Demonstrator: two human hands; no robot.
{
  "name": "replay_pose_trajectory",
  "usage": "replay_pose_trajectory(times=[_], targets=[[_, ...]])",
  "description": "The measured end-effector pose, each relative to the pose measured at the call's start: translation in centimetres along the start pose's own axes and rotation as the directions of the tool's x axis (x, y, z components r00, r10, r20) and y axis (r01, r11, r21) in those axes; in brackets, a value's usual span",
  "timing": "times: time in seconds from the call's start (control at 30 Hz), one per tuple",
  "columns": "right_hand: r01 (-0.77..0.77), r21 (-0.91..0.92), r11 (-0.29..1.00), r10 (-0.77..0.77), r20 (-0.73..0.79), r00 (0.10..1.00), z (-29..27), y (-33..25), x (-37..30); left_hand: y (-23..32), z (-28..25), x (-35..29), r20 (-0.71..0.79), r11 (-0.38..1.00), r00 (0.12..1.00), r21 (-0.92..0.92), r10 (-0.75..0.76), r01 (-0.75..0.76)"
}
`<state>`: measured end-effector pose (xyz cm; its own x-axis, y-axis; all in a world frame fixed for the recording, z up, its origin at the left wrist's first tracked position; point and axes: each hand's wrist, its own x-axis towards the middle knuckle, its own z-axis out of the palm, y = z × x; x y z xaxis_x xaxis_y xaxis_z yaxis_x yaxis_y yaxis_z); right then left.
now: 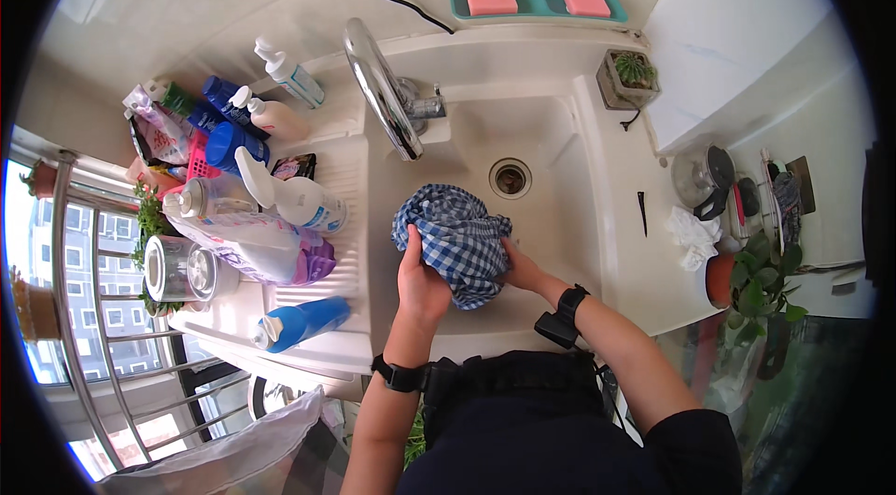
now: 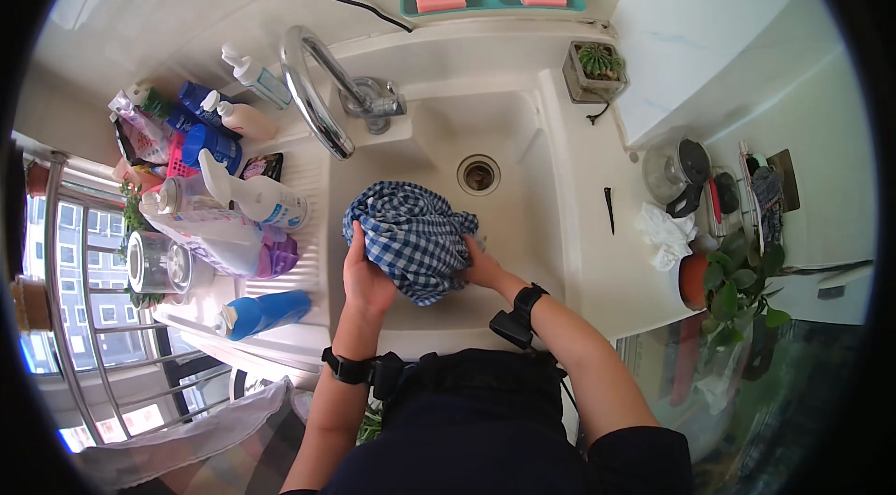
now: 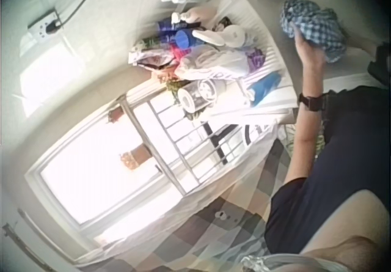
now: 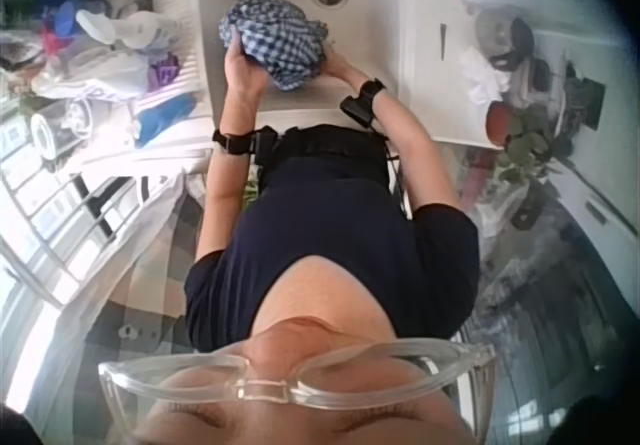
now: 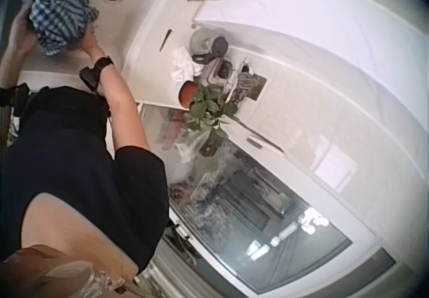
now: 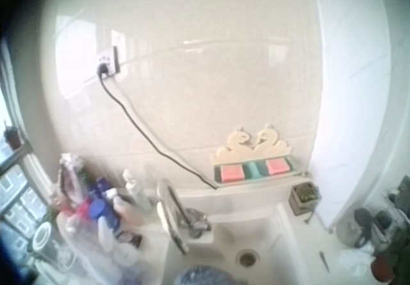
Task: Hand-washing a blue and white checkered shirt in a laundry sink using liquid detergent.
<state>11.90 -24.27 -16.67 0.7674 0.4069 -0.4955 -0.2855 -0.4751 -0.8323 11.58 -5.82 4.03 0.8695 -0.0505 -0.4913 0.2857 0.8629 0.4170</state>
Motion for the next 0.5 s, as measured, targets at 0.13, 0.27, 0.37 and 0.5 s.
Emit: replay_pose_trajectory(times=[0.13, 0.27, 0.37, 0.5], targets=[[-0.011, -0.17, 0.985, 0.014, 0.017, 1.0, -2.8, 1.3, 1.4, 0.8, -0.9, 0.2, 0.021, 0.998, 0.999, -0.044, 0.048, -0.047], [0.012, 0.845, 0.534, 0.206, -0.144, 0.968, -6.5, -2.5, -0.7, 1.6, -4.6, 1.4, 0.053, 0.973, 0.994, -0.215, 0.099, -0.086], [-0.052, 0.985, 0.166, 0.033, 0.047, 0.998, -10.8, -1.0, -2.2, 1.2, -4.9, 1.7, 0.037, 0.974, 0.997, -0.218, 0.066, -0.056], [-0.064, 0.957, 0.281, 0.013, 0.063, 0.998, -11.7, -5.0, -3.8, 1.3, -6.2, 2.0, -0.024, 0.983, 0.996, -0.162, 0.086, -0.089]])
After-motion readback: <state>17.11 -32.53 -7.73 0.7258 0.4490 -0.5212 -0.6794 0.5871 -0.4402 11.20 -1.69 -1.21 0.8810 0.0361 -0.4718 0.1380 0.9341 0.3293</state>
